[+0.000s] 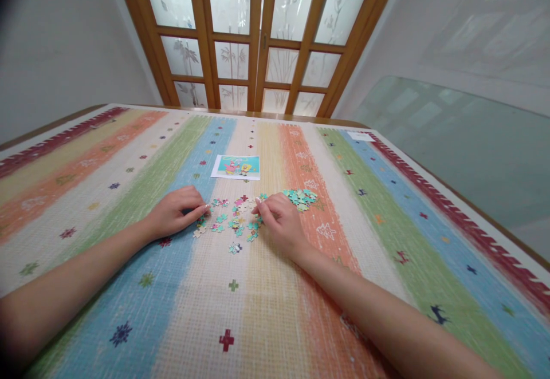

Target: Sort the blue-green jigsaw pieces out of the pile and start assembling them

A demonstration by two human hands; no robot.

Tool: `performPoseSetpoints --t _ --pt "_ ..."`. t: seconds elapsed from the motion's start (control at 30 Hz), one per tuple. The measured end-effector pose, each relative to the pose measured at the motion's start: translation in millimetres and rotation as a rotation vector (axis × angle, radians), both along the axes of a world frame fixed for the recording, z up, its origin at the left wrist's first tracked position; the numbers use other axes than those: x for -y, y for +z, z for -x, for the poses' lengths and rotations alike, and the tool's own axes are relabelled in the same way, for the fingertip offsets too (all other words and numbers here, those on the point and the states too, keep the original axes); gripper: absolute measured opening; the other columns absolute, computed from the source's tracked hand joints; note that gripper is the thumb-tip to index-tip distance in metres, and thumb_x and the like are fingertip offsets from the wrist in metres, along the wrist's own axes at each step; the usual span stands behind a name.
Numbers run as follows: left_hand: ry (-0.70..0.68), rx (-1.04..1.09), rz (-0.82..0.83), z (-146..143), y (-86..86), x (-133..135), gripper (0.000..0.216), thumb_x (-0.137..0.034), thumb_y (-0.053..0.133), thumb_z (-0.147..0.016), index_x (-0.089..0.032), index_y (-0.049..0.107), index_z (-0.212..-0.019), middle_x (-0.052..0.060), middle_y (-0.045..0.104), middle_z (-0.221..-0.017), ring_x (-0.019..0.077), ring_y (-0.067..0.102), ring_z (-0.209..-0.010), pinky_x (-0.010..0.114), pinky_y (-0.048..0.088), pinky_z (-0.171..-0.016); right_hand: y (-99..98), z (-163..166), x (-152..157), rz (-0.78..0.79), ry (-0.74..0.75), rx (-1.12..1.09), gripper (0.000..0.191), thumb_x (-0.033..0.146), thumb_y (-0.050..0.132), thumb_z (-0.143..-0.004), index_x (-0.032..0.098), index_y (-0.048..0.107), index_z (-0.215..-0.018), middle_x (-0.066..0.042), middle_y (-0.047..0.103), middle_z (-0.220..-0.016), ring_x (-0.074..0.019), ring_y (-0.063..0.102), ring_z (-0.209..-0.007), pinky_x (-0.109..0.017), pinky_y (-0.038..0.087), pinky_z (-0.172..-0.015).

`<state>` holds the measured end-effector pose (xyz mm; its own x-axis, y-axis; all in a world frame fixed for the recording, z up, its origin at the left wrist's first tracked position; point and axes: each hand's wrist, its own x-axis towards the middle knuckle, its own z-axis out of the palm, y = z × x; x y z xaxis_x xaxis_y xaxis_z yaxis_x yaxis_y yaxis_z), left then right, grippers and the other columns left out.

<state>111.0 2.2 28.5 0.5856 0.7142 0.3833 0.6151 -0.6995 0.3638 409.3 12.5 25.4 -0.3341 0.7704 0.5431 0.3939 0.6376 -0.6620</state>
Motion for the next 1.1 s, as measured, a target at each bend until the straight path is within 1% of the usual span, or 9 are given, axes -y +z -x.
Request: performPoseSetpoints --t 0.17,0.27,0.4,0.5,0.57,0.67,0.8,0.97,1.1 --pt "-0.003 -0.005 -0.061 -2.3 2.1 1.7 0.035 -0.031 0.046 -0.103 -0.017 0.071 -0.084 0.005 0.065 -0.073 0.0185 0.057 -0.077 0.032 0.043 -0.074 1.6 -2.7 1.9 0.034 -0.016 -0.085 0.041 0.042 0.05 -0.103 0.023 0.07 -0.073 -0.002 0.064 -0.069 -0.0176 0.059 -0.072 -0.035 0.044 -0.075" --pt "0.003 0.025 -0.076 -10.0 5.4 7.1 0.029 -0.032 0.048 -0.103 -0.018 0.073 -0.097 0.006 0.067 -0.083 0.0189 0.058 -0.082 0.033 0.045 -0.078 1.2 -5.7 1.2 0.092 -0.038 -0.122 0.043 0.045 0.05 -0.103 0.023 0.071 -0.073 -0.001 0.064 -0.069 -0.0174 0.059 -0.072 -0.035 0.043 -0.075" --pt "-0.035 -0.045 -0.074 -28.4 8.5 20.5 0.035 -0.038 0.049 -0.102 -0.027 0.062 -0.133 0.008 0.065 -0.122 0.0234 0.057 -0.112 0.041 0.044 -0.098 -1.2 -8.2 -1.1 0.139 -0.057 -0.134 0.045 0.048 0.05 -0.102 0.023 0.072 -0.072 -0.001 0.063 -0.069 -0.0174 0.058 -0.071 -0.034 0.043 -0.075" --pt "-0.141 -0.167 -0.052 -40.2 7.7 30.0 0.049 -0.037 0.048 -0.103 -0.032 0.041 -0.152 0.004 0.046 -0.155 0.0261 0.039 -0.142 0.046 0.029 -0.118 -2.6 -8.3 -1.9 0.163 -0.066 -0.148 0.047 0.051 0.049 -0.101 0.022 0.072 -0.073 -0.002 0.063 -0.07 -0.0177 0.058 -0.071 -0.034 0.043 -0.075" --pt "-0.194 -0.235 -0.019 -44.3 6.6 33.4 0.056 -0.04 0.047 -0.103 -0.032 0.031 -0.157 0.0 0.038 -0.161 0.0255 0.028 -0.15 0.046 0.019 -0.124 -2.7 -8.0 -1.7 0.177 -0.071 -0.162 0.048 0.053 0.049 -0.101 0.022 0.073 -0.073 -0.002 0.063 -0.07 -0.018 0.059 -0.072 -0.034 0.043 -0.075" --pt "-0.216 -0.3 0.028 -44.8 5.9 33.9 0.058 -0.043 0.046 -0.104 -0.031 0.029 -0.158 -0.001 0.039 -0.161 0.0245 0.027 -0.152 0.046 0.011 -0.126 -2.1 -7.7 -0.9 0.195 -0.073 -0.169 0.049 0.055 0.049 -0.1 0.022 0.073 -0.073 -0.002 0.064 -0.07 -0.0184 0.059 -0.072 -0.034 0.043 -0.074" --pt "-0.206 -0.306 0.006 -38.9 5.1 30.4 0.046 -0.042 0.047 -0.104 -0.031 0.046 -0.148 -0.001 0.049 -0.154 0.0245 0.036 -0.148 0.047 0.01 -0.126 -2.0 -7.8 -0.5 0.212 -0.078 -0.183 0.05 0.056 0.049 -0.1 0.022 0.073 -0.073 -0.002 0.065 -0.07 -0.0185 0.059 -0.072 -0.035 0.043 -0.076" --pt "-0.2 -0.174 -0.059 -29.2 1.7 23.5 0.03 -0.032 0.054 -0.101 -0.03 0.063 -0.13 0.0 0.068 -0.133 0.023 0.054 -0.133 0.048 0.027 -0.12 -2.2 -8.8 0.3 0.209 -0.078 -0.199 0.047 0.053 0.05 -0.1 0.023 0.073 -0.073 -0.002 0.066 -0.07 -0.0181 0.059 -0.073 -0.034 0.043 -0.077" --pt "-0.195 -0.062 -0.08 -26.8 2.5 19.7 0.024 -0.023 0.053 -0.099 -0.026 0.07 -0.116 0.002 0.076 -0.114 0.022 0.062 -0.117 0.045 0.04 -0.11 -2.2 -11.4 0.4 0.23 -0.068 -0.205 0.046 0.052 0.05 -0.1 0.023 0.073 -0.073 -0.002 0.067 -0.073 -0.0182 0.059 -0.074 -0.034 0.043 -0.077"
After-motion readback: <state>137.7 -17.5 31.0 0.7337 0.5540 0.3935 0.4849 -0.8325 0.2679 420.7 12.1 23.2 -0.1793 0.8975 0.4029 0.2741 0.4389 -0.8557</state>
